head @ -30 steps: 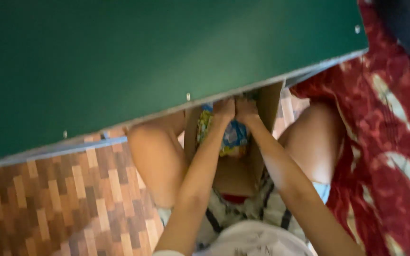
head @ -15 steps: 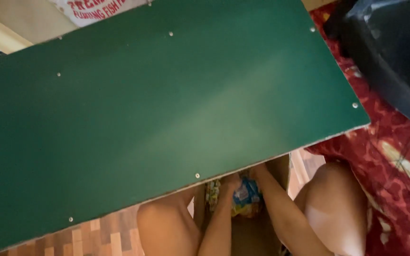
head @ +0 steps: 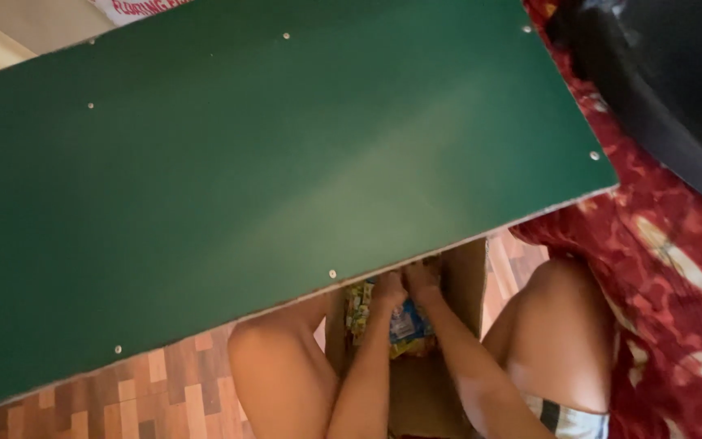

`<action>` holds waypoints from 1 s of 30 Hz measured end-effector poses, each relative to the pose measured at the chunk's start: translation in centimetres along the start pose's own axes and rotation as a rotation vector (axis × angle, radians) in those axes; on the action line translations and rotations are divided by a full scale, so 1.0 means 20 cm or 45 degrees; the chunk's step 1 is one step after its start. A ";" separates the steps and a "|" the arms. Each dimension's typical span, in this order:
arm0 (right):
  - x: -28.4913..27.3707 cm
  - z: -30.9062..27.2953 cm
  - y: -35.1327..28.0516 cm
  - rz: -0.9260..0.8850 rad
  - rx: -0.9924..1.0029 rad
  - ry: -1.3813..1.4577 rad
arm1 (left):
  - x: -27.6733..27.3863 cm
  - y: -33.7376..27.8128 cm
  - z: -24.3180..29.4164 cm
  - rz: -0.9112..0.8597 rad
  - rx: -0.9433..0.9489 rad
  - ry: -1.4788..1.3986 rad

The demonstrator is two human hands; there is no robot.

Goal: Organize small beverage packets from a cardboard box onto a black tiered shelf.

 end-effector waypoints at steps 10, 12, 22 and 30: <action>0.50 0.31 0.24 -0.043 -0.160 -0.141 | -0.02 -0.02 0.00 0.190 0.200 0.432; 0.50 0.30 0.19 -0.053 -0.167 -0.273 | -0.04 -0.06 0.02 0.194 0.231 0.460; 0.66 0.30 -0.04 -0.303 -0.084 -0.406 | -0.21 -0.28 0.08 0.099 0.132 0.327; 0.94 0.44 0.10 -0.278 -0.290 -0.415 | -0.09 -0.15 -0.10 0.105 0.196 0.392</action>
Point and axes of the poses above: each hand's wrist, its own y-axis towards the middle knuckle, its own x-axis out of the palm, z = x × y, the point moved 5 cm from there along y, towards the middle knuckle, and after that the axes turned 13 degrees about y, right-handed, at the moved point
